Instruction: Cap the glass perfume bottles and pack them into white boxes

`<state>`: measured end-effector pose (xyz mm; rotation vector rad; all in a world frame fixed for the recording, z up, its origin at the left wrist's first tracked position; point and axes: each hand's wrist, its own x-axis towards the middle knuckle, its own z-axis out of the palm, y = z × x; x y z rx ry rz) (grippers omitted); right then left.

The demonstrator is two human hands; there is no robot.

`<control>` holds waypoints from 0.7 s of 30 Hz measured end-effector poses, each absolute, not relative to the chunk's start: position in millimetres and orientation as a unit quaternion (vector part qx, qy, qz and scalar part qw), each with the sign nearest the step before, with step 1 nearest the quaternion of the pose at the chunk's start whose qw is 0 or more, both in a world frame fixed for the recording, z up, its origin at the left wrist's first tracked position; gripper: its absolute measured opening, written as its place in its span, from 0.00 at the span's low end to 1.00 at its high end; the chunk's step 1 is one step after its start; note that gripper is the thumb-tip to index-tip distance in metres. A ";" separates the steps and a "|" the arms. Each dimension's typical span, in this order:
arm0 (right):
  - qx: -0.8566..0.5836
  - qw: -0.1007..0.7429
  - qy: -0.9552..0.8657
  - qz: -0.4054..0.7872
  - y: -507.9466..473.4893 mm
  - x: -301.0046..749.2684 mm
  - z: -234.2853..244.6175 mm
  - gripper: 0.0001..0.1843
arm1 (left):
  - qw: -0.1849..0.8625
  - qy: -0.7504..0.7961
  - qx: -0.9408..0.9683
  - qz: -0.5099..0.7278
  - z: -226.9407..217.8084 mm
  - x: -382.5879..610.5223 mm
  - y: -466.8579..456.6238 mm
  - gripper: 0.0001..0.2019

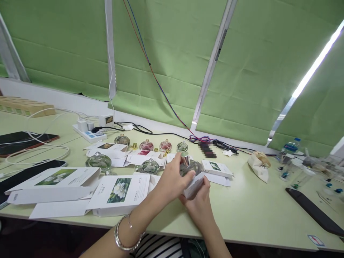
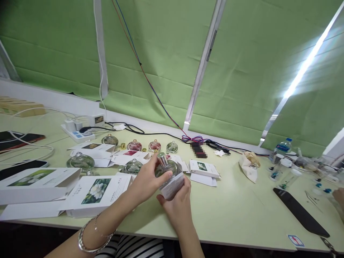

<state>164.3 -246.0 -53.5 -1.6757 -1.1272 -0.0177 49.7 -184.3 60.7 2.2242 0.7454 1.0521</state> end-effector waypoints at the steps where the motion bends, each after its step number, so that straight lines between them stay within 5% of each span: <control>1: -0.695 0.534 -0.480 0.021 -247.7 165.1 -51.3 0.48 | 0.270 0.269 0.845 0.376 61.0 51.8 -183.2 0.09; 8: -0.588 0.592 -0.513 0.202 -258.3 168.2 -31.9 0.28 | 0.211 0.222 0.912 0.272 66.2 48.6 -175.9 0.07; 21: -0.616 0.610 -0.473 0.155 -254.0 162.0 -40.1 0.28 | 0.216 0.156 0.948 0.171 93.2 42.2 -167.4 0.08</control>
